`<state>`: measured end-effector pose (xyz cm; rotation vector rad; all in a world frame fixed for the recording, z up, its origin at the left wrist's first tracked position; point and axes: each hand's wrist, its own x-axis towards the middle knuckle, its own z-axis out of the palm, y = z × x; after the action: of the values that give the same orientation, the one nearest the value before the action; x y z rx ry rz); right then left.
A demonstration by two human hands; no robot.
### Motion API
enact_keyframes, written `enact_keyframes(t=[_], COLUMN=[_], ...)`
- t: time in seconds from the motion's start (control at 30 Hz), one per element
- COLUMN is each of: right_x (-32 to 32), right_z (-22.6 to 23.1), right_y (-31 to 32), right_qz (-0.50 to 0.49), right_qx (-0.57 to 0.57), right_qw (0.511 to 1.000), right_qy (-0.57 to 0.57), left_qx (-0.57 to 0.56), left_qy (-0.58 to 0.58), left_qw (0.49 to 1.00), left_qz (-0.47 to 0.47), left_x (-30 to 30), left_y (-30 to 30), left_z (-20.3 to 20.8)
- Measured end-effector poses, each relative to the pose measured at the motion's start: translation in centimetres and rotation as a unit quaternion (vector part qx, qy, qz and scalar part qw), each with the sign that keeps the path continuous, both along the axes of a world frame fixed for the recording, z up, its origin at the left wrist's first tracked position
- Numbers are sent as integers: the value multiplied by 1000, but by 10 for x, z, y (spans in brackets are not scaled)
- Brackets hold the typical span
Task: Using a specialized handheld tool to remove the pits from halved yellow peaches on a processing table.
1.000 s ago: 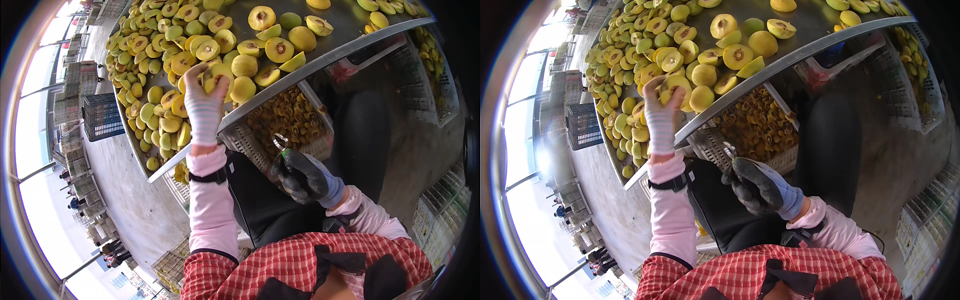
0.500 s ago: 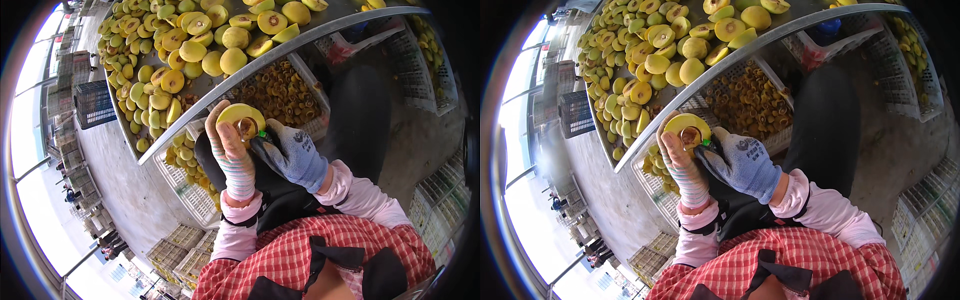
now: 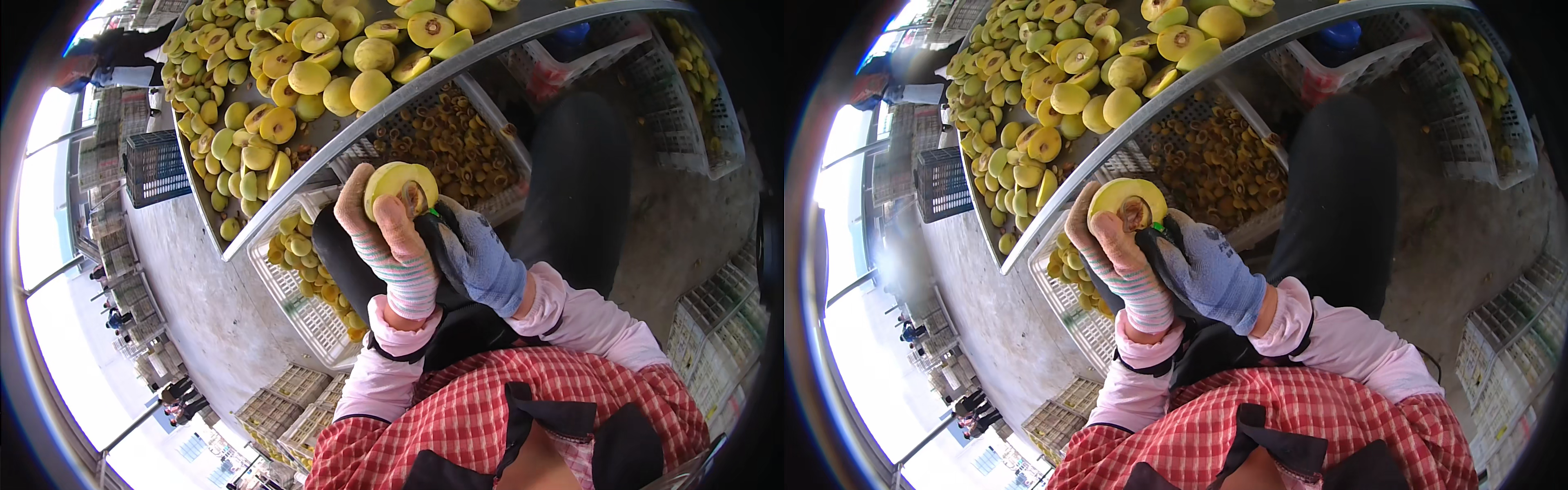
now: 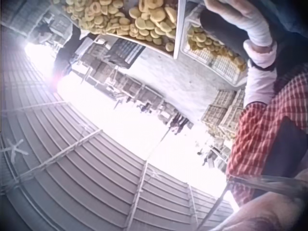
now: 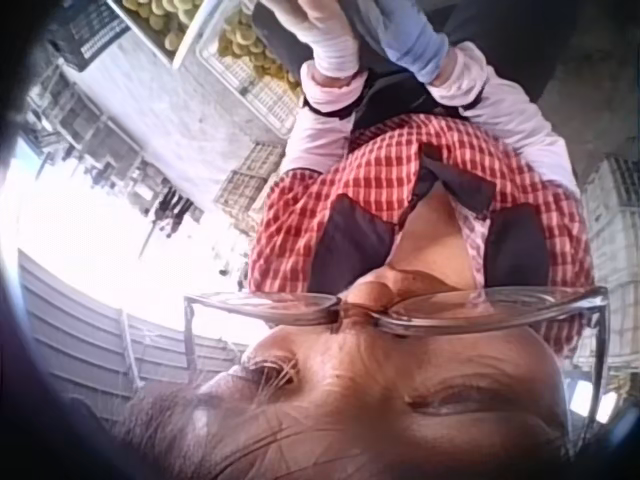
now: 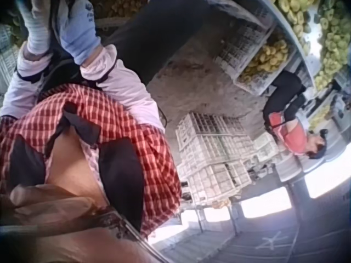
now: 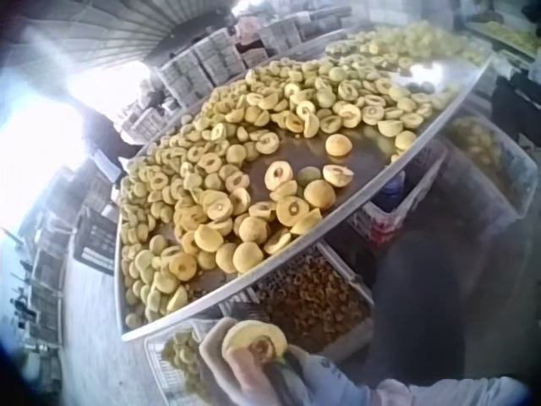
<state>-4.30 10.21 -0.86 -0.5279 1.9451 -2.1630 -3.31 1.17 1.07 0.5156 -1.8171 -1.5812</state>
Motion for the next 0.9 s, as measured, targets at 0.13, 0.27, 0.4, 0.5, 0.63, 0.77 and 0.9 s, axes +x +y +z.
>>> enact_keyframes(t=[0.13,0.27,0.4,0.5,0.63,0.77,0.9], right_x=[-7,-17,-9,-7,0,-11,-13], right_z=[-18,-22,-20,-11,-12,-11,-19], right_y=[11,19,17,15,14,23,27], right_qz=[71,77,34,42,-8,65,93], right_qx=[38,38,73,62,90,82,71], right_qw=[994,992,995,997,996,995,993], right_qy=[67,90,53,-28,8,6,-9], left_qx=[-59,17,233,172,107,102,144], left_qy=[-57,-117,-140,-85,-37,-36,-92], left_qw=[997,984,947,978,993,994,983], left_qz=[15,-130,-173,-83,-12,4,-63], left_x=[2,0,-13,-14,-11,-9,-8], left_y=[-3,-17,-17,-2,9,10,2], left_z=[-9,1,10,8,-1,0,5])
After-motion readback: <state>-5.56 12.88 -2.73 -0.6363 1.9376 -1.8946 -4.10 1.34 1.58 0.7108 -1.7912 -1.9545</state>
